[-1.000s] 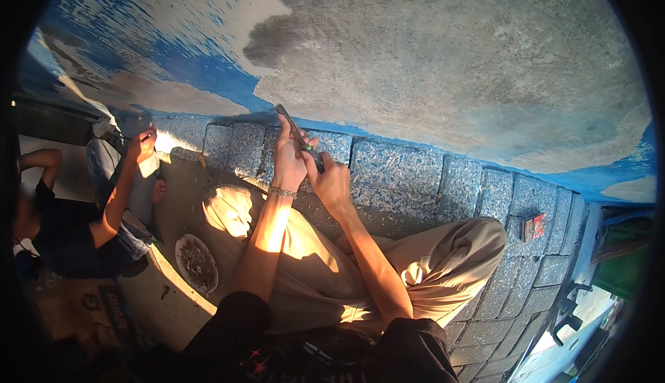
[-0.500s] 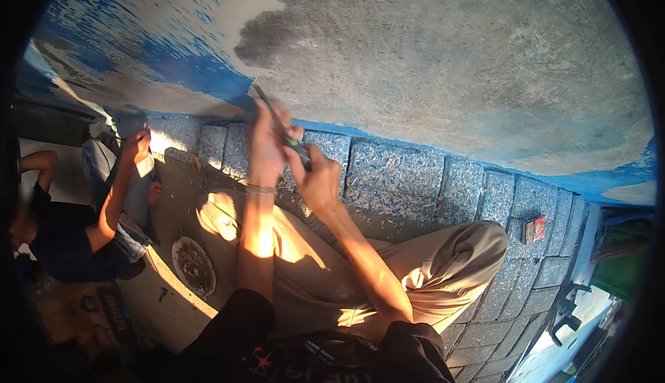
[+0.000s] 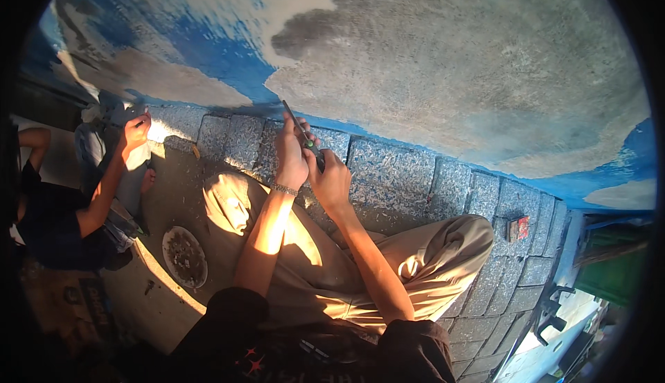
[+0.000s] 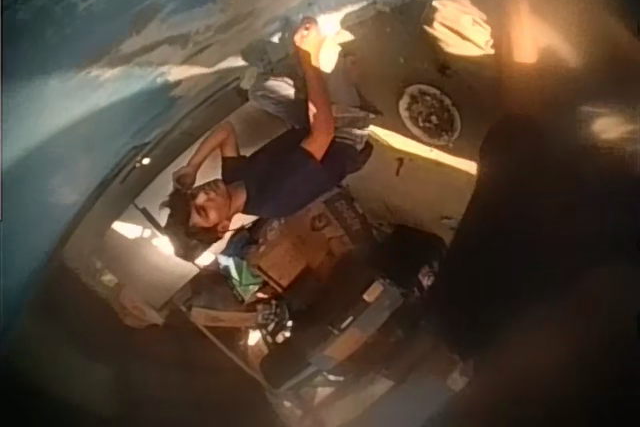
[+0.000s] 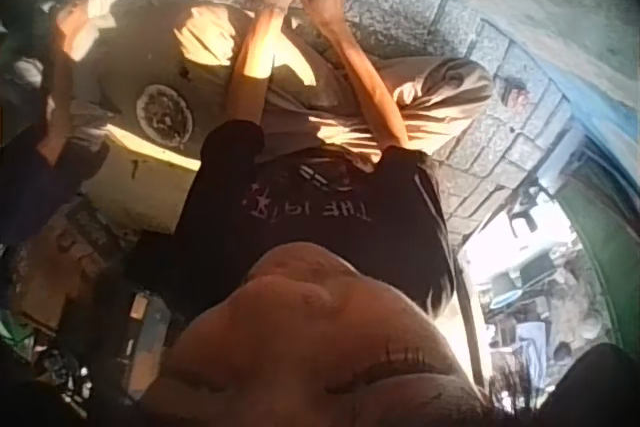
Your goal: The person uses a scraper to remove blue paint and old material from a concrete wall while sitting on the floor.
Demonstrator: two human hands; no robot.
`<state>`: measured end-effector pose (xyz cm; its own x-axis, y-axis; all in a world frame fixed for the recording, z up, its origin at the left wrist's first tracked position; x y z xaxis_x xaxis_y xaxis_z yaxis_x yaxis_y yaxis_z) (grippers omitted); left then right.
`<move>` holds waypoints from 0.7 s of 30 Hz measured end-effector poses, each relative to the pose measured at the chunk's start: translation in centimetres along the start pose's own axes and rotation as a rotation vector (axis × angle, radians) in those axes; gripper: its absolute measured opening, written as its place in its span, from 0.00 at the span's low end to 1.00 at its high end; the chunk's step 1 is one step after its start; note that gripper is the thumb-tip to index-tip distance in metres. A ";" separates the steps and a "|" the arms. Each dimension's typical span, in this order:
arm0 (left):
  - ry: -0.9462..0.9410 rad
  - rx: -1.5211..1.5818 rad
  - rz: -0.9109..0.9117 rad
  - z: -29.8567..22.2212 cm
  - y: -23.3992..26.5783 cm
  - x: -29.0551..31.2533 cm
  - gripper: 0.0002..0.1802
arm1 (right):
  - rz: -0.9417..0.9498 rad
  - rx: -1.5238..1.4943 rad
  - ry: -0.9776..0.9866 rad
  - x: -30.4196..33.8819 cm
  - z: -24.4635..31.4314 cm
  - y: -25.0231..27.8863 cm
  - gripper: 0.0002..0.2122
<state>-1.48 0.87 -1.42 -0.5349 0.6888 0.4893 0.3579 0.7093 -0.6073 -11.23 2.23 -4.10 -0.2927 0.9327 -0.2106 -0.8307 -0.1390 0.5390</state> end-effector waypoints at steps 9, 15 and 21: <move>0.160 0.076 -0.016 1.1 1.1 -1.1 0.19 | -0.032 0.159 0.088 -0.9 -2.3 -0.8 0.14; 0.157 0.232 0.101 1.7 2.0 -2.2 0.26 | -0.045 0.239 0.100 -0.8 -2.3 -1.1 0.14; 0.105 0.218 0.100 2.2 2.8 -3.1 0.27 | 0.014 0.138 0.076 -0.7 -2.1 -1.3 0.13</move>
<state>-0.55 0.42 -6.01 -0.4185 0.7739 0.4754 0.2256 0.5956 -0.7710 -10.96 1.02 -6.32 -0.3427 0.9026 -0.2606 -0.7548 -0.0993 0.6484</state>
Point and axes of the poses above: each hand's wrist, its own x-axis away from the middle knuckle, its own y-axis out of the back of the hand, z = x × y, the point moved 1 cm from there along -x, towards the middle knuckle, and after that the axes turned 1 degree about x, right-handed, at the moved point
